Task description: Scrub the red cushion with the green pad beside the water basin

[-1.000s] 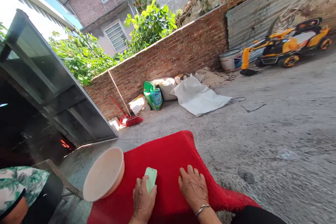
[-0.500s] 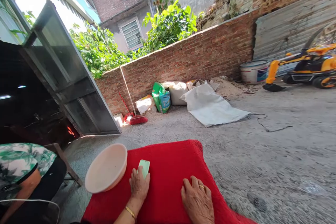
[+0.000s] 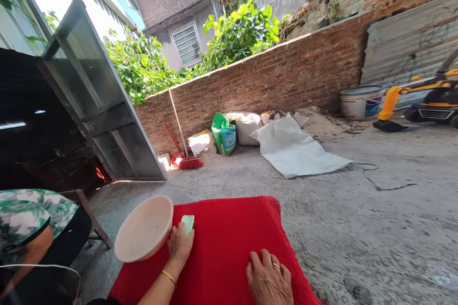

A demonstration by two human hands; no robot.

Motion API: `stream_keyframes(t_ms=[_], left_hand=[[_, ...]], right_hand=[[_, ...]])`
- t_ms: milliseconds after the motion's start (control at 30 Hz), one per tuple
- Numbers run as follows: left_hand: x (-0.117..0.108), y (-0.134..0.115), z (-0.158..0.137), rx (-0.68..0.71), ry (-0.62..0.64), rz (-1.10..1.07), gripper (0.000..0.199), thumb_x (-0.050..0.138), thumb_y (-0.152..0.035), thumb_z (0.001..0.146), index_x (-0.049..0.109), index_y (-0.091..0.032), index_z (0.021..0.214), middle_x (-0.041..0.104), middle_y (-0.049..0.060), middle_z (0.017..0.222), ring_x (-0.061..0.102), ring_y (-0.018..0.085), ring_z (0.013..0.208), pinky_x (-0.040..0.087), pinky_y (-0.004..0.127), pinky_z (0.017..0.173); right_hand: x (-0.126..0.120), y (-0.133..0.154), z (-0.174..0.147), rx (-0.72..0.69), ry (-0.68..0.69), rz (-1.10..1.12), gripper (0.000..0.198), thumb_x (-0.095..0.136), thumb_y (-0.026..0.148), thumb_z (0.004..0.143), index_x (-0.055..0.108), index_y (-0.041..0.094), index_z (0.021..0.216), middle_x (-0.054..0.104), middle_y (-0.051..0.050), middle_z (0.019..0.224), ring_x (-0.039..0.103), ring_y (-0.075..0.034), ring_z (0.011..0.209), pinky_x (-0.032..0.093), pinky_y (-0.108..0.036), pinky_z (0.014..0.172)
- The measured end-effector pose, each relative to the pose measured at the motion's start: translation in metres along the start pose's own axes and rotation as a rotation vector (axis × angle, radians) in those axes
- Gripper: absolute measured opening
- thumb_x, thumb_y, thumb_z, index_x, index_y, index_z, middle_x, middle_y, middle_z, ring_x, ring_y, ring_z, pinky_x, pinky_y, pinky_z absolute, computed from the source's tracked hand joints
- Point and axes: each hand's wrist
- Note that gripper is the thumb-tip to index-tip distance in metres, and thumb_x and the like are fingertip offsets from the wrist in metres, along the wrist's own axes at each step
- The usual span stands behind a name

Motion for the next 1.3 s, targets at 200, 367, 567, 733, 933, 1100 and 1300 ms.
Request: stream_keyframes(t_ms=[200, 367, 567, 733, 933, 1100, 1300], left_hand=[[0.016, -0.04, -0.017, 0.078, 0.106, -0.013, 0.044, 0.058, -0.036, 0.087, 0.052, -0.019, 0.127, 0.056, 0.013, 0.125, 0.054, 0.027, 0.114, 0.041, 0.048, 0.097], [0.023, -0.069, -0.03, 0.233, 0.192, -0.06, 0.049, 0.062, -0.041, 0.079, 0.054, -0.027, 0.125, 0.057, 0.009, 0.124, 0.051, 0.026, 0.118, 0.035, 0.042, 0.101], [-0.007, -0.023, 0.014, 0.086, 0.154, 0.004, 0.045, 0.048, -0.04, 0.087, 0.05, -0.021, 0.128, 0.057, 0.013, 0.122, 0.054, 0.028, 0.113, 0.041, 0.043, 0.093], [-0.014, -0.009, 0.03, -0.013, 0.134, 0.054, 0.045, 0.046, -0.038, 0.087, 0.051, -0.016, 0.126, 0.057, 0.017, 0.119, 0.057, 0.03, 0.108, 0.044, 0.044, 0.088], [0.017, -0.073, -0.013, 0.146, 0.175, -0.011, 0.049, 0.055, -0.039, 0.082, 0.052, -0.022, 0.128, 0.054, 0.014, 0.128, 0.052, 0.029, 0.117, 0.038, 0.044, 0.097], [0.017, -0.09, -0.018, 0.223, 0.207, -0.063, 0.052, 0.061, -0.045, 0.078, 0.052, -0.029, 0.127, 0.057, 0.007, 0.125, 0.054, 0.025, 0.115, 0.038, 0.039, 0.099], [-0.014, -0.034, 0.036, -0.023, 0.132, -0.012, 0.042, 0.046, -0.04, 0.089, 0.049, -0.023, 0.127, 0.059, 0.011, 0.118, 0.058, 0.025, 0.108, 0.043, 0.038, 0.092]], right_hand=[[0.0, -0.003, -0.001, -0.013, -0.038, 0.022, 0.026, 0.053, 0.016, 0.08, 0.068, 0.028, 0.097, 0.064, -0.01, 0.109, 0.058, -0.029, 0.104, 0.038, -0.042, 0.087], [-0.004, -0.003, -0.001, -0.014, -0.026, -0.008, 0.026, 0.051, 0.016, 0.082, 0.069, 0.029, 0.095, 0.066, -0.007, 0.102, 0.059, -0.027, 0.099, 0.039, -0.041, 0.086], [-0.016, 0.003, -0.001, 0.003, 0.021, -0.033, 0.026, 0.048, 0.018, 0.085, 0.068, 0.027, 0.099, 0.066, -0.007, 0.103, 0.057, -0.025, 0.1, 0.037, -0.041, 0.09], [-0.023, 0.004, 0.0, -0.007, 0.04, -0.004, 0.026, 0.048, 0.018, 0.086, 0.069, 0.025, 0.099, 0.066, -0.009, 0.106, 0.058, -0.025, 0.099, 0.037, -0.041, 0.089], [-0.027, 0.002, 0.0, -0.006, 0.024, 0.02, 0.026, 0.045, 0.019, 0.087, 0.068, 0.024, 0.099, 0.066, -0.009, 0.108, 0.057, -0.025, 0.098, 0.036, -0.041, 0.089], [-0.034, 0.005, 0.002, 0.006, 0.036, 0.017, 0.025, 0.044, 0.019, 0.088, 0.068, 0.024, 0.096, 0.066, -0.009, 0.106, 0.057, -0.024, 0.096, 0.036, -0.04, 0.088], [-0.042, 0.011, 0.004, 0.048, 0.062, 0.014, 0.023, 0.047, 0.02, 0.088, 0.069, 0.024, 0.095, 0.067, -0.008, 0.103, 0.058, -0.024, 0.098, 0.036, -0.04, 0.088]])
Point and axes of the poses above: each hand's wrist, its own z-axis towards the middle knuckle, its own x-axis out of the palm, y = z × x
